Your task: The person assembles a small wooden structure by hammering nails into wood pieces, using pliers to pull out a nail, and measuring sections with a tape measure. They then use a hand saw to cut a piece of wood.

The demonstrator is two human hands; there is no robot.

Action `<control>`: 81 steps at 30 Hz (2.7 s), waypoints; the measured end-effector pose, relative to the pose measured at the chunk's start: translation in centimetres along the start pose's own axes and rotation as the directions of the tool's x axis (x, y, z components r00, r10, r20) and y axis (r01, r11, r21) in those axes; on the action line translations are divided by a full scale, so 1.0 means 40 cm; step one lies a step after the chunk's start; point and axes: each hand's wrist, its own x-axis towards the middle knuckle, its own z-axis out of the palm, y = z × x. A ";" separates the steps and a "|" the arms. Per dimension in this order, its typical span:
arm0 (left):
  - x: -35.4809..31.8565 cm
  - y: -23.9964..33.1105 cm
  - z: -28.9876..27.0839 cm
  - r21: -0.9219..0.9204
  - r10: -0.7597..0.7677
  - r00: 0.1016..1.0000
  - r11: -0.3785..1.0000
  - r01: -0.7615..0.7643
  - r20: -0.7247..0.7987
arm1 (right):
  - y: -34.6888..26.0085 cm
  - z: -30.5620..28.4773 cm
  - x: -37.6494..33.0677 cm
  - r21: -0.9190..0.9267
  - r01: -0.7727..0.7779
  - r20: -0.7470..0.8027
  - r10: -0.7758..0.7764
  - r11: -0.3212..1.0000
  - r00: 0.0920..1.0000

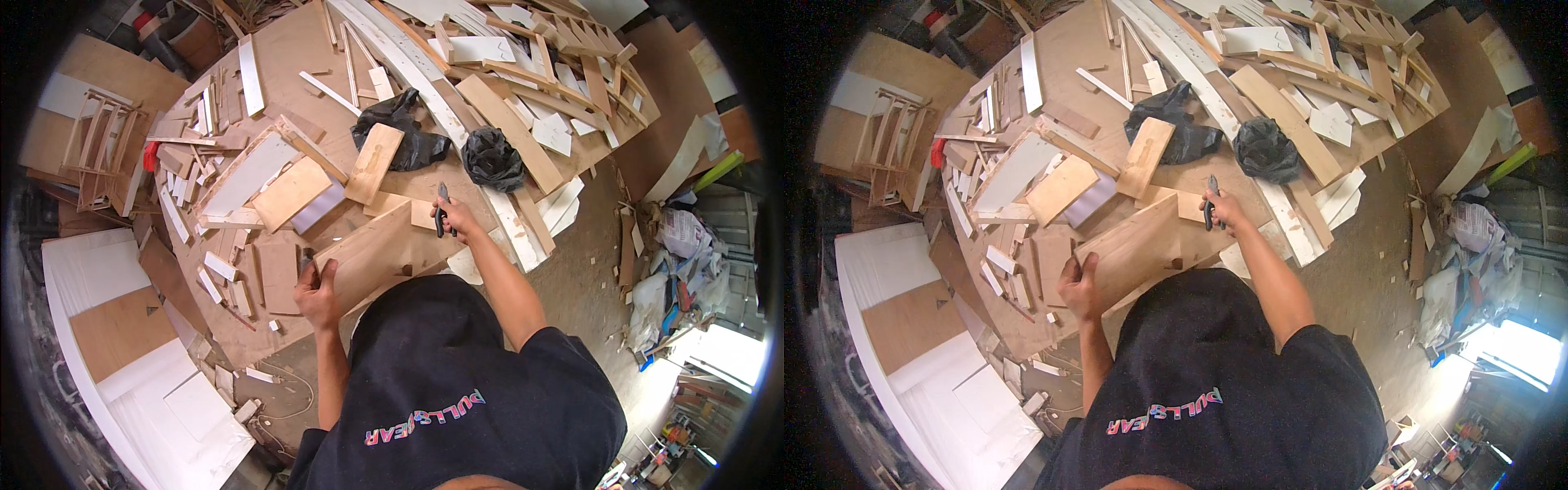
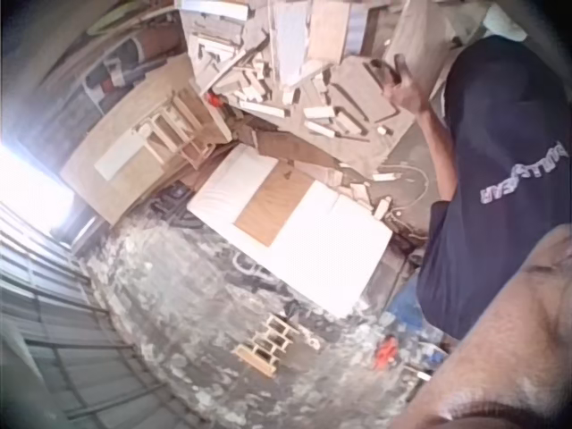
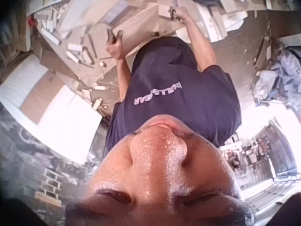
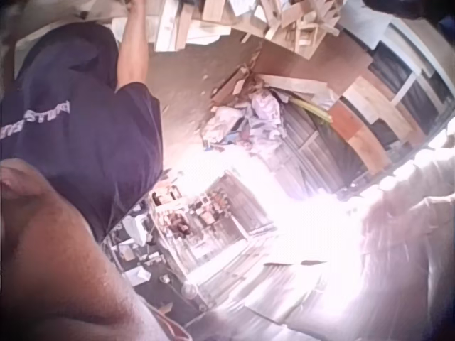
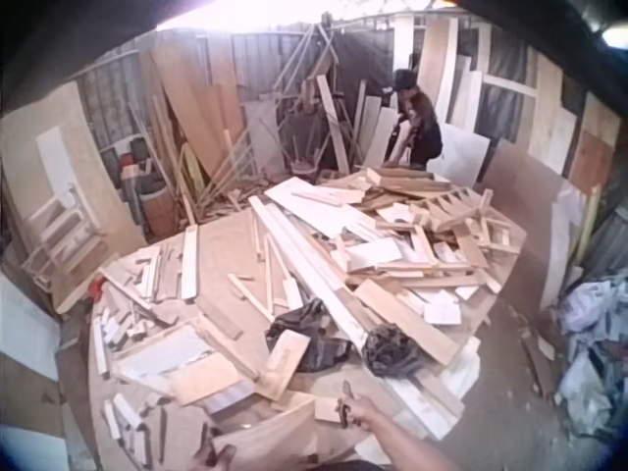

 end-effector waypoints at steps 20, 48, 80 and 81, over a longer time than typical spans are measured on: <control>0.026 -0.007 0.077 0.087 -0.038 0.999 0.995 0.039 -0.009 | -0.150 -0.020 0.108 -0.938 0.301 0.154 -0.574 0.170 0.805; -0.026 -0.068 0.203 -0.103 -0.123 0.992 0.987 0.120 -0.029 | -0.132 -0.053 0.120 -0.824 0.436 0.061 -0.709 0.362 0.703; -0.038 0.112 0.052 0.088 0.263 0.956 0.957 -0.275 0.130 | -0.196 0.131 -0.519 -0.006 -0.111 0.564 0.095 0.994 0.820; -0.040 0.116 0.037 0.090 0.266 0.955 0.956 -0.279 0.134 | -0.196 0.138 -0.522 -0.003 -0.116 0.580 0.097 0.993 0.809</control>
